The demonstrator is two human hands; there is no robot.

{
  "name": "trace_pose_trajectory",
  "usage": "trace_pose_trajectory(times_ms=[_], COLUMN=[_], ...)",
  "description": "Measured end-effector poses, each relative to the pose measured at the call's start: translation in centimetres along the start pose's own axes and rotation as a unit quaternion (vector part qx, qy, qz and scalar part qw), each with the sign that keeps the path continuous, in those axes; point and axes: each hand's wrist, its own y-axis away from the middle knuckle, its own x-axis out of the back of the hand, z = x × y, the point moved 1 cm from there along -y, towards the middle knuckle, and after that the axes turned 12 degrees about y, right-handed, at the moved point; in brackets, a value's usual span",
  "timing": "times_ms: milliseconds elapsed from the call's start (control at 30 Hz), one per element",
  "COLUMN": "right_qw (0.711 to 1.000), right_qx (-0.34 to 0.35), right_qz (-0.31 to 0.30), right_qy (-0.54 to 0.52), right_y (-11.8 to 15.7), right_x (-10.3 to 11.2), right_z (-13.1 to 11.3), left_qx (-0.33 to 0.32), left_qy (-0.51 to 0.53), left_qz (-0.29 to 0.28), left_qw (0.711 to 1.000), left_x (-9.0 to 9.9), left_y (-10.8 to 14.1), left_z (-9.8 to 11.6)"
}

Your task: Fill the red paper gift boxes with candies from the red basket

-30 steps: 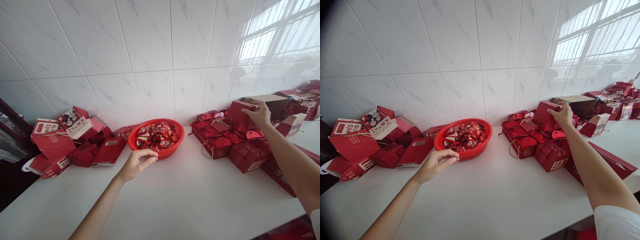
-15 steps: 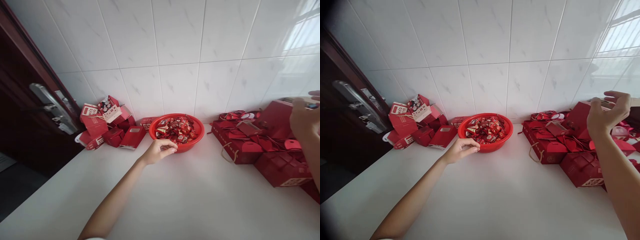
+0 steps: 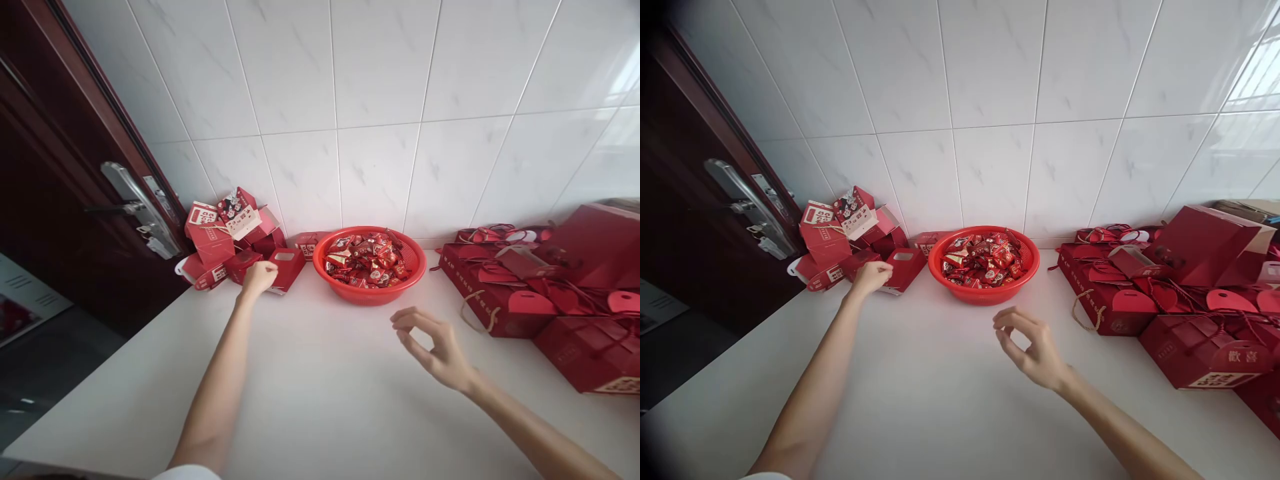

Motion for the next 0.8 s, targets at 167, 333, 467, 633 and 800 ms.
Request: trace_pose_trajectory(times_ms=[167,333,467,633,800], right_qw=[0.995,0.991,0.990,0.989,0.987], right_qx=[-0.052,-0.076,-0.085,-0.093,-0.108], right_qz=[-0.066,-0.085,-0.095,-0.097,-0.103], right_qy=[-0.060,-0.071,-0.067,-0.063,-0.065], right_y=[1.9,2.3,2.5,2.6,2.7], right_x=[-2.6,-3.1,-3.3,-3.4,-3.5], right_z=[0.8,1.3,1.7,2.1,2.3], left_qx=[0.134,0.185,0.180,0.124,-0.102], left_qy=[-0.024,0.019,0.037,0.040,0.063], left_qz=[-0.010,-0.022,-0.032,-0.052,0.042], left_qw=[0.991,0.982,0.982,0.990,0.992], left_x=[0.6,-1.0,-1.1,1.8,6.3], left_y=[-1.3,-1.3,-0.7,0.0,3.1], left_z=[-3.9,-4.7,-3.7,-0.2,4.5])
